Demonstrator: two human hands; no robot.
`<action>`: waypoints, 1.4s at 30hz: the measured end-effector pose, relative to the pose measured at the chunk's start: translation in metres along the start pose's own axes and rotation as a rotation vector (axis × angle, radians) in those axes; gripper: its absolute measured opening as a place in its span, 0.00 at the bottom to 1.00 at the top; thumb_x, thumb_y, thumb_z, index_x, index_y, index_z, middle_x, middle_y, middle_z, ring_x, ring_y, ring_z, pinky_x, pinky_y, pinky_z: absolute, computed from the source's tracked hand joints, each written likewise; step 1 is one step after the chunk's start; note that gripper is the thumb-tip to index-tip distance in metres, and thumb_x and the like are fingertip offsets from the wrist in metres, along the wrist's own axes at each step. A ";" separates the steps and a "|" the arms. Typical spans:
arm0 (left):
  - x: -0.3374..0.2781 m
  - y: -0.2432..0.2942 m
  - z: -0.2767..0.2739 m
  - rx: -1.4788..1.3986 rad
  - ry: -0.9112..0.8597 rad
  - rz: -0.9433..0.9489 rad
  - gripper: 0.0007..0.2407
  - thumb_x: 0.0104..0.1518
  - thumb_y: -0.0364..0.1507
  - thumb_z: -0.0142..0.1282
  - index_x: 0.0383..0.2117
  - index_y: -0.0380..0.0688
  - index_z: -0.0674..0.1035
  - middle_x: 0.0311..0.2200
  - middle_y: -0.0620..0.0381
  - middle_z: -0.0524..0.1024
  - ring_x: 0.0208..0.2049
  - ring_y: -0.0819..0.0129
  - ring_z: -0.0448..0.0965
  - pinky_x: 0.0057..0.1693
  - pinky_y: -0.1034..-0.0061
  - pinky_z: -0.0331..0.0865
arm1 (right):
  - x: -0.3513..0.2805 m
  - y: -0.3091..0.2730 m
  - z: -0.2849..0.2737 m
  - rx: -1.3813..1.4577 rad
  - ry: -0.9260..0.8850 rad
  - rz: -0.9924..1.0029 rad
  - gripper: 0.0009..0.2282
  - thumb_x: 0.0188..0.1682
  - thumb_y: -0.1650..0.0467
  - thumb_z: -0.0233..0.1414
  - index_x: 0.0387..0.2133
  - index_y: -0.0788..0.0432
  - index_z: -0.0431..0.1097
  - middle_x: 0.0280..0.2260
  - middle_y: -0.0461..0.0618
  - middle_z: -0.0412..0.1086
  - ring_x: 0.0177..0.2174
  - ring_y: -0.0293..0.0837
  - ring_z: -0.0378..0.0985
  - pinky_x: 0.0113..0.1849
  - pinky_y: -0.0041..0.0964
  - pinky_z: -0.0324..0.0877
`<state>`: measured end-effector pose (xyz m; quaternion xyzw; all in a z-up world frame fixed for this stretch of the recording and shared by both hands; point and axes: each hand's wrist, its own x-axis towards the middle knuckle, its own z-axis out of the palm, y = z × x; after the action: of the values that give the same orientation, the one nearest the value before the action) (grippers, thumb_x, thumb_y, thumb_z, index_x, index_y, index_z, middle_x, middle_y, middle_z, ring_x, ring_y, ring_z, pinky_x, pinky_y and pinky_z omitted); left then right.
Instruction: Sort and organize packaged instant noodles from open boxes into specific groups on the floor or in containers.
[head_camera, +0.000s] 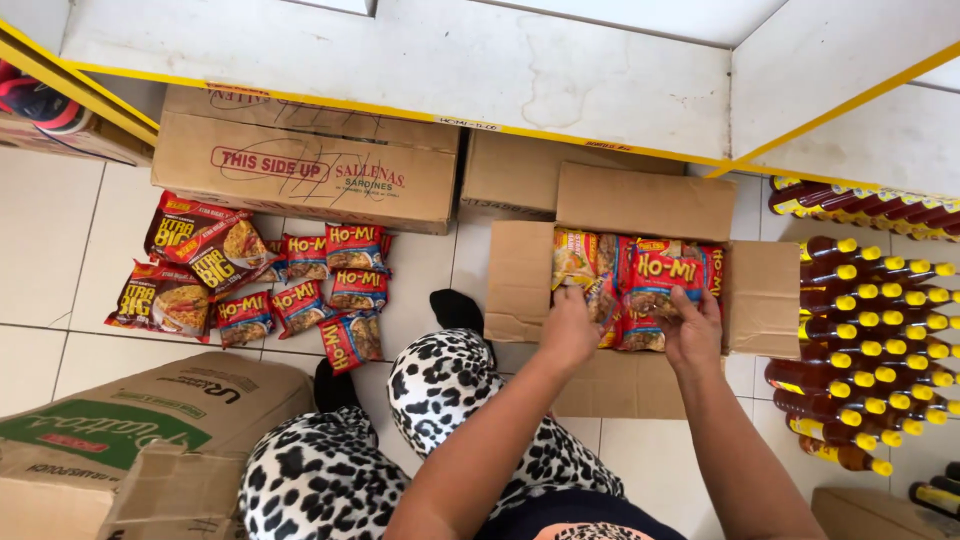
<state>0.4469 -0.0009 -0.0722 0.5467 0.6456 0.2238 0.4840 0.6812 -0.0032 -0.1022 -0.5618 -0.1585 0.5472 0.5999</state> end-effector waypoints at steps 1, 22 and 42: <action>0.007 -0.008 0.015 0.033 0.014 0.041 0.26 0.44 0.26 0.70 0.49 0.36 0.68 0.50 0.36 0.71 0.48 0.37 0.76 0.52 0.53 0.72 | 0.000 -0.002 -0.005 -0.028 0.046 -0.034 0.17 0.50 0.74 0.59 0.52 0.53 0.66 0.43 0.46 0.74 0.41 0.46 0.80 0.37 0.47 0.79; 0.038 -0.024 0.031 0.586 -0.114 0.376 0.16 0.53 0.23 0.53 0.49 0.54 0.80 0.57 0.47 0.67 0.63 0.45 0.63 0.62 0.50 0.61 | 0.091 0.006 -0.003 -0.574 0.015 -0.195 0.24 0.44 0.74 0.66 0.56 0.56 0.70 0.48 0.48 0.73 0.45 0.42 0.75 0.46 0.36 0.72; 0.044 -0.033 0.047 0.580 -0.088 0.301 0.25 0.51 0.20 0.55 0.59 0.37 0.68 0.64 0.31 0.58 0.64 0.30 0.57 0.63 0.54 0.63 | 0.102 0.062 0.034 -1.719 -0.419 -0.790 0.26 0.42 0.80 0.52 0.57 0.52 0.70 0.55 0.54 0.66 0.55 0.60 0.67 0.58 0.50 0.66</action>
<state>0.4746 0.0183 -0.1368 0.7601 0.5729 0.0761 0.2971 0.6595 0.0846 -0.1873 -0.6059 -0.7856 0.0927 0.0847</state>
